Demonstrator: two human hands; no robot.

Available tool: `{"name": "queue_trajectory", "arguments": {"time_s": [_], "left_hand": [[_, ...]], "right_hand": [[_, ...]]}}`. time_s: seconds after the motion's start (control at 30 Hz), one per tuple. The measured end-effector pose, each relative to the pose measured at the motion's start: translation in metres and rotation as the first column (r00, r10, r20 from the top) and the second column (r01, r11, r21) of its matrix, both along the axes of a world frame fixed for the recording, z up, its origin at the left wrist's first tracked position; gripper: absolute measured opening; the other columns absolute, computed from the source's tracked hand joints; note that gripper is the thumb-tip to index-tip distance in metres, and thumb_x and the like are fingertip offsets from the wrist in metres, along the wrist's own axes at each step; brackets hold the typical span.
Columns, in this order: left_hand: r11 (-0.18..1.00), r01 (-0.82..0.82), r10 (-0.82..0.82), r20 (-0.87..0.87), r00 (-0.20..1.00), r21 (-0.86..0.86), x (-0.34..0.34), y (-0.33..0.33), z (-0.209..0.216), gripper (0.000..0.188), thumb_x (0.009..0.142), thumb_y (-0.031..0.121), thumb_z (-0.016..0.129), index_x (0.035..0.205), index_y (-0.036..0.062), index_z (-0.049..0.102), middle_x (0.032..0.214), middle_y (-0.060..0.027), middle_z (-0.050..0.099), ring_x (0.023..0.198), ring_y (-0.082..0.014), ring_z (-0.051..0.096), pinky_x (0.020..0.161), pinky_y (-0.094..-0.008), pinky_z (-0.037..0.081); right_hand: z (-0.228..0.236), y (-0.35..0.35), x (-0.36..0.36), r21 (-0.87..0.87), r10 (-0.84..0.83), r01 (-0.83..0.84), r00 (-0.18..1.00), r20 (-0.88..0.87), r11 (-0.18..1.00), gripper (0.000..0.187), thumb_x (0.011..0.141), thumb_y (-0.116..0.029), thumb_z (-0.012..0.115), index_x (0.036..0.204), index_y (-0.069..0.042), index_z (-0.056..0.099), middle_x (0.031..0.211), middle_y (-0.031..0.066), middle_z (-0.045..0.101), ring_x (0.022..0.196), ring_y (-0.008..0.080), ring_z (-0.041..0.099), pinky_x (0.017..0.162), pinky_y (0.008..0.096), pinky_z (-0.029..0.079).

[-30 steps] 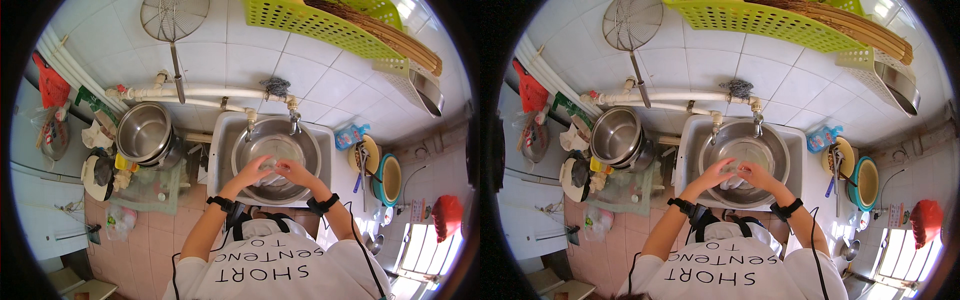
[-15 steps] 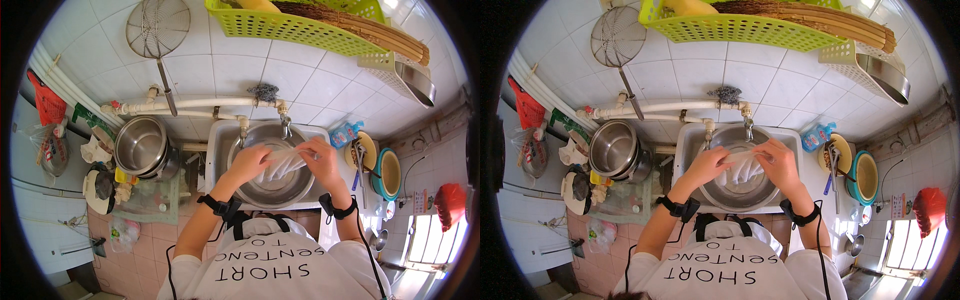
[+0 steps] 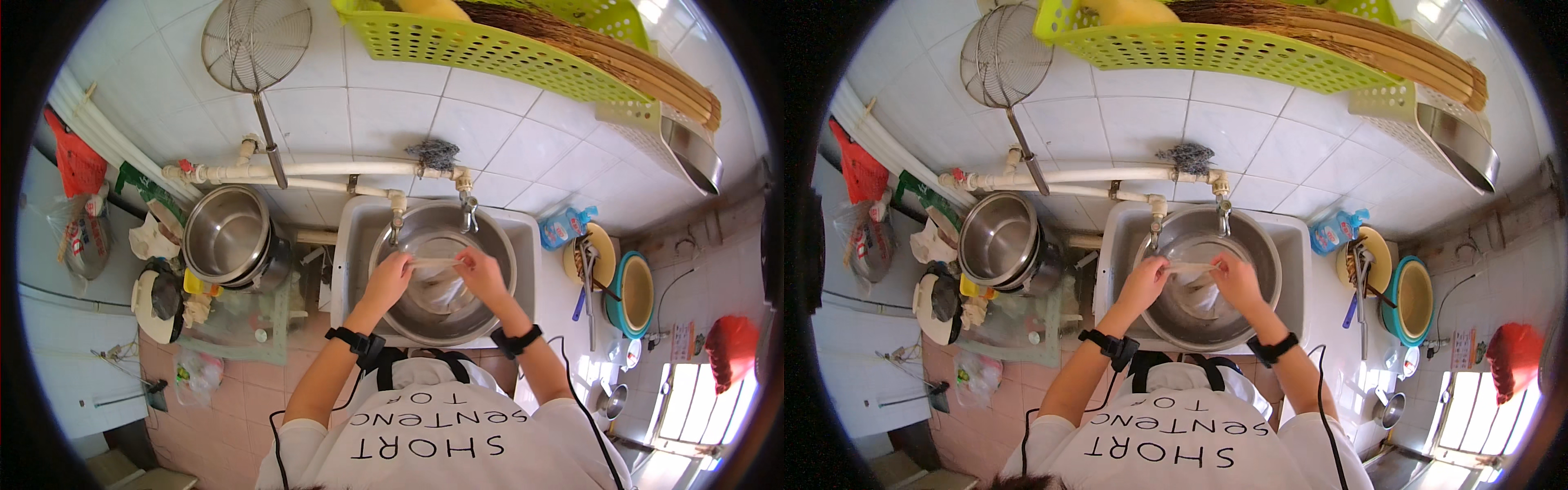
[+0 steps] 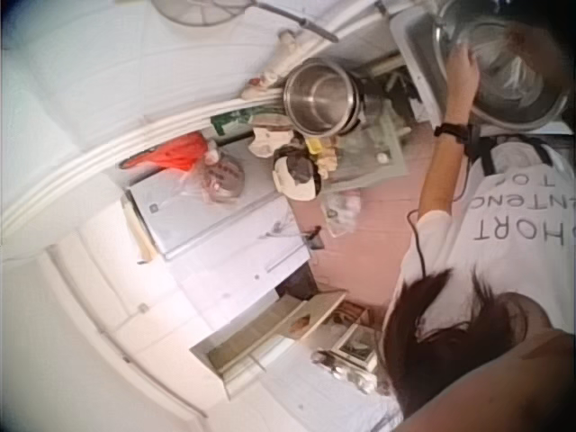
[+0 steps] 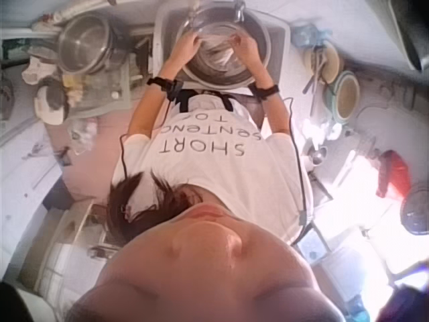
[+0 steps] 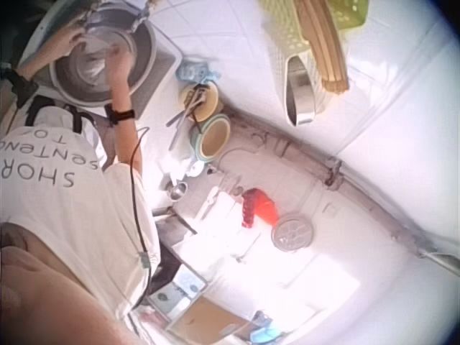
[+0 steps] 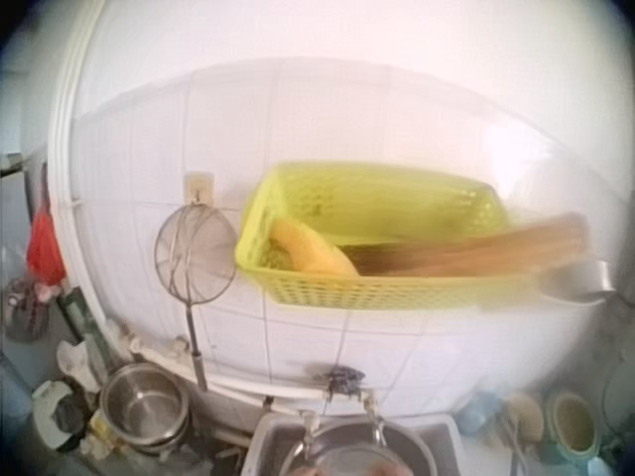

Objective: The person wipes a table with a cloth, carries the cloth to a kitchen sink, rinses it under running water, wrings it out, and then returns to the table to continue wiping the surface.

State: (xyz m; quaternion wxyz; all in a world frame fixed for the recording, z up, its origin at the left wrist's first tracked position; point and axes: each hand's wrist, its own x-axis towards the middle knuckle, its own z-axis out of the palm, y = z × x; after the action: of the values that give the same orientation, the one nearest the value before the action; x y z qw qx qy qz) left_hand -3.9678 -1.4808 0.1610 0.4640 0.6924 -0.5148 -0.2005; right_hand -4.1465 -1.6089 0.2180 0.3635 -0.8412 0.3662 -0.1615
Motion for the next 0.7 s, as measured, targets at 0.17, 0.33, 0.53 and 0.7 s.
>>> {"name": "queue_trajectory", "arguments": {"time_s": [0.17,0.33,0.53,0.7], "left_hand": [[0.974,0.074,-0.065,-0.048,0.997,0.215,-0.032,0.036,-0.09,0.03,0.082,0.01,0.056,0.11,0.0009,0.053,0.109,-0.02,0.056,0.104,-0.0365,0.053,0.088,-0.0401,0.044],[0.923,0.093,-0.056,-0.108,0.993,0.374,-0.045,0.061,-0.123,0.042,0.083,0.008,0.055,0.123,0.0002,0.045,0.125,-0.0185,0.048,0.116,-0.0352,0.045,0.097,-0.0388,0.038],[0.971,-0.103,0.165,-0.293,0.942,0.216,-0.047,0.071,-0.12,0.026,0.085,0.0,0.049,0.111,0.0003,0.051,0.118,-0.0151,0.051,0.106,-0.0332,0.051,0.088,-0.0379,0.044],[0.953,-0.293,0.299,-0.401,0.866,0.077,-0.049,0.073,-0.127,0.022,0.085,-0.003,0.051,0.105,0.0038,0.056,0.104,-0.0121,0.059,0.086,-0.0299,0.059,0.074,-0.0335,0.047]], "right_hand": [[-0.136,0.002,0.005,-0.008,0.019,-0.02,0.997,-0.068,1.0,0.032,0.077,-0.014,0.065,0.108,-0.011,0.057,0.089,0.0136,0.061,0.083,0.0306,0.058,0.073,0.0373,0.046],[-0.195,0.033,0.015,-0.218,0.312,-0.393,0.892,-0.329,0.893,0.06,0.08,-0.026,0.062,0.134,-0.017,0.038,0.131,0.0215,0.042,0.117,0.0423,0.04,0.097,0.0473,0.034],[-0.21,0.036,0.046,-0.24,0.301,-0.476,0.798,-0.522,0.846,0.065,0.081,-0.038,0.059,0.136,-0.012,0.035,0.143,0.0183,0.023,0.122,0.0469,0.03,0.099,0.0567,0.029],[-0.228,0.035,0.082,-0.401,0.199,-0.452,0.823,-0.532,0.797,0.067,0.076,-0.036,0.064,0.13,-0.007,0.038,0.118,0.0184,0.042,0.107,0.0398,0.044,0.09,0.0516,0.038]]}}
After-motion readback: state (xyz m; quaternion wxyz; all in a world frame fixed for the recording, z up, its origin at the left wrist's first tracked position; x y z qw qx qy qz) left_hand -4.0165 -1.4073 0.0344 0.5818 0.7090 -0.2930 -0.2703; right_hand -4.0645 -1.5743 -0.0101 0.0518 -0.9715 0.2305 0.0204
